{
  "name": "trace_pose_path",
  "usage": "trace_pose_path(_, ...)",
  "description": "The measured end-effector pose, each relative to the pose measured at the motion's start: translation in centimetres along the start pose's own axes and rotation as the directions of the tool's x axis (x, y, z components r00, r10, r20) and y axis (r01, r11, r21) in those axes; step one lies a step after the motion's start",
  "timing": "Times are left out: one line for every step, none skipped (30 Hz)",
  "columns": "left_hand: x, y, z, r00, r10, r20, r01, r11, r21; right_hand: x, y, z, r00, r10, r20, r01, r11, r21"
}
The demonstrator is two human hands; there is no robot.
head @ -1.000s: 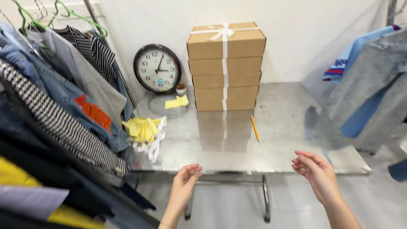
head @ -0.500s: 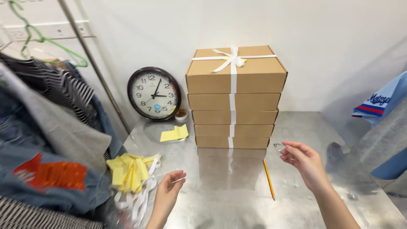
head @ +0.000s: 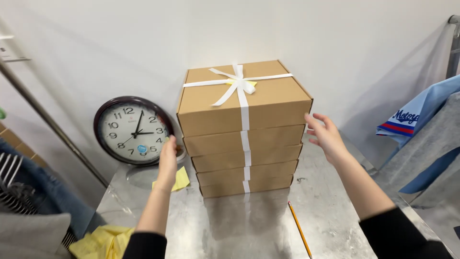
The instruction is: Writing on a label, attaching it to a box, stacking the box, and then moving it to another location
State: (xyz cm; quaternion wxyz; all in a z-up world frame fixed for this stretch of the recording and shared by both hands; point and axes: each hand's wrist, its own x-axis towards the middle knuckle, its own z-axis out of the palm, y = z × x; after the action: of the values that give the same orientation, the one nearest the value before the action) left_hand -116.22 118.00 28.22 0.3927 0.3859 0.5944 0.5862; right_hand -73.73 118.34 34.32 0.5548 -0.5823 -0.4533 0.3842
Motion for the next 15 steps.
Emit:
trace_pose_path(1.4, 1.0, 0.6, 1.000, 0.006, 0.007, -0.006, 1.000, -0.004, 1.1, -0.9, 0.6, 1.000, -0.007, -0.008, 0.007, 1.000, 0.001)
trace_pose_path(2.8, 2.0, 1.1, 0.998, -0.046, 0.045, 0.050, 0.996, -0.081, 2.1, -1.7, 1.1, 0.999, 0.049, 0.004, -0.049, 0.999, -0.019)
trace_pose_path(3.9, 2.7, 1.4, 0.991, -0.101, 0.085, 0.113, 0.982, -0.150, 2.9, -2.3, 1.7, 0.994, 0.111, 0.017, -0.110, 0.993, -0.041)
trace_pose_path(5.1, 3.2, 2.0, 0.991, -0.100, 0.091, 0.113, 0.982, -0.150, 2.6, -3.8, 2.6, 0.994, 0.110, 0.011, -0.110, 0.993, -0.040)
trace_pose_path(6.2, 3.7, 2.6, 0.981, -0.156, 0.114, 0.175, 0.966, -0.188, 2.2, -5.1, 3.4, 0.987, 0.160, 0.024, -0.160, 0.987, 0.028)
trace_pose_path(7.3, 4.2, 3.3, 0.968, -0.210, 0.139, 0.237, 0.945, -0.224, 1.8, -6.5, 4.2, 0.977, 0.207, 0.040, -0.210, 0.973, 0.096)
trace_pose_path(5.2, 6.8, 4.3, 0.968, -0.206, 0.146, 0.235, 0.946, -0.222, 1.8, -7.2, 4.8, 0.978, 0.205, 0.033, -0.208, 0.973, 0.099)
trace_pose_path(3.1, 9.5, 5.4, 0.977, -0.153, 0.146, 0.183, 0.957, -0.227, 1.9, -7.8, 5.3, 0.981, 0.191, 0.026, -0.193, 0.975, 0.112)
trace_pose_path(0.7, 11.8, 6.4, 0.984, -0.103, 0.147, 0.136, 0.963, -0.232, 1.7, -8.3, 5.6, 0.984, 0.180, 0.017, -0.180, 0.976, 0.123)
trace_pose_path(1.7, 11.4, 6.4, 0.982, -0.104, 0.156, 0.138, 0.963, -0.231, 2.2, -8.1, 5.7, 0.984, 0.180, 0.008, -0.180, 0.976, 0.123)
trace_pose_path(2.7, 10.9, 6.3, 0.982, -0.103, 0.161, 0.141, 0.959, -0.245, 2.7, -7.9, 5.8, 0.986, 0.164, -0.024, -0.159, 0.976, 0.150)
trace_pose_path(3.6, 10.4, 6.2, 0.981, -0.102, 0.165, 0.143, 0.955, -0.259, 3.2, -7.7, 5.8, 0.987, 0.149, -0.056, -0.137, 0.975, 0.177)
trace_pose_path(4.2, 10.3, 6.1, 0.980, -0.101, 0.169, 0.143, 0.955, -0.258, 4.7, -6.6, 5.6, 0.987, 0.148, -0.059, -0.136, 0.975, 0.178)
trace_pose_path(4.7, 10.3, 6.0, 0.983, -0.100, 0.156, 0.140, 0.952, -0.272, 6.1, -5.4, 5.2, 0.988, 0.132, -0.084, -0.113, 0.973, 0.200)
trace_pose_path(5.1, 10.3, 5.9, 0.985, -0.098, 0.142, 0.136, 0.948, -0.288, 7.5, -4.4, 4.9, 0.988, 0.114, -0.107, -0.088, 0.971, 0.220)
